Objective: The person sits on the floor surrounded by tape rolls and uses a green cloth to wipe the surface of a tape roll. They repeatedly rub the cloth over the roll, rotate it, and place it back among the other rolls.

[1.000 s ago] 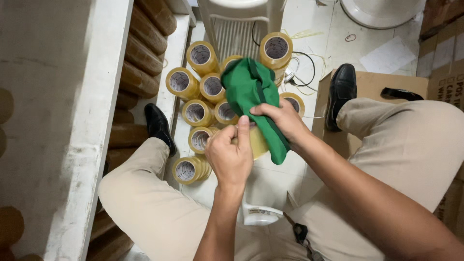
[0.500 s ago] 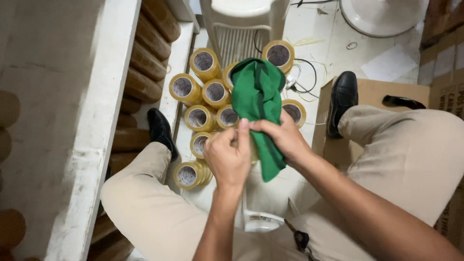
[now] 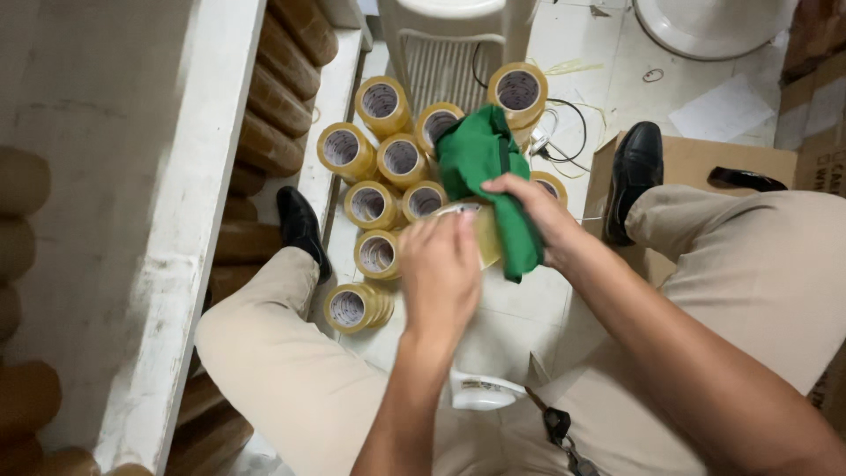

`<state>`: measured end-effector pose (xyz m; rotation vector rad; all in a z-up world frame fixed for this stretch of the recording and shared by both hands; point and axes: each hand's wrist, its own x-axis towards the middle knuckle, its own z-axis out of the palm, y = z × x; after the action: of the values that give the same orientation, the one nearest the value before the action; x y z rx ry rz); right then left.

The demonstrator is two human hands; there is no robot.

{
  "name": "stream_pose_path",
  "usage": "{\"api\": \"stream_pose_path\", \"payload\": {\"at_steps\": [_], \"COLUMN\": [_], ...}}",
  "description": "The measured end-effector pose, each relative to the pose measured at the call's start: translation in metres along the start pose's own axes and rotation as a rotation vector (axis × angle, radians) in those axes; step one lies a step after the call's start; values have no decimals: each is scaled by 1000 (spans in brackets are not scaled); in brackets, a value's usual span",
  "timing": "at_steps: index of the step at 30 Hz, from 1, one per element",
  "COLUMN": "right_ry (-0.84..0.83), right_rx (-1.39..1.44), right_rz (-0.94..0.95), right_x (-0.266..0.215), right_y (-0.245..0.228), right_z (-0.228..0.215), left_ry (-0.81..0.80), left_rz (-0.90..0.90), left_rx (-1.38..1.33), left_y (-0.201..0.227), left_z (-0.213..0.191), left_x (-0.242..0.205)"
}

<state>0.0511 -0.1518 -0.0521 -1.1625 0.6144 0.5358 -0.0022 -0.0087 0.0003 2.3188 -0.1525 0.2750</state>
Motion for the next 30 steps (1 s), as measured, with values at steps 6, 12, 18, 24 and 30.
{"api": "stream_pose_path", "payload": {"at_steps": [6, 12, 18, 24, 30], "right_ry": [52, 95, 37, 44, -46], "right_rx": [-46, -26, 102, 107, 205], "right_rz": [-85, -66, 68, -40, 161], "right_x": [-18, -29, -36, -11, -58], "right_y": [-4, -2, -18, 11, -39], "right_z": [1, 18, 18, -4, 6], "left_ry": [239, 280, 248, 243, 56], "left_rz": [41, 19, 54, 93, -174], "left_rx": [-36, 32, -77, -36, -625], "left_y": [14, -20, 16, 1, -18], "left_z": [3, 17, -5, -7, 5], "left_x": [-2, 8, 2, 16, -11]}}
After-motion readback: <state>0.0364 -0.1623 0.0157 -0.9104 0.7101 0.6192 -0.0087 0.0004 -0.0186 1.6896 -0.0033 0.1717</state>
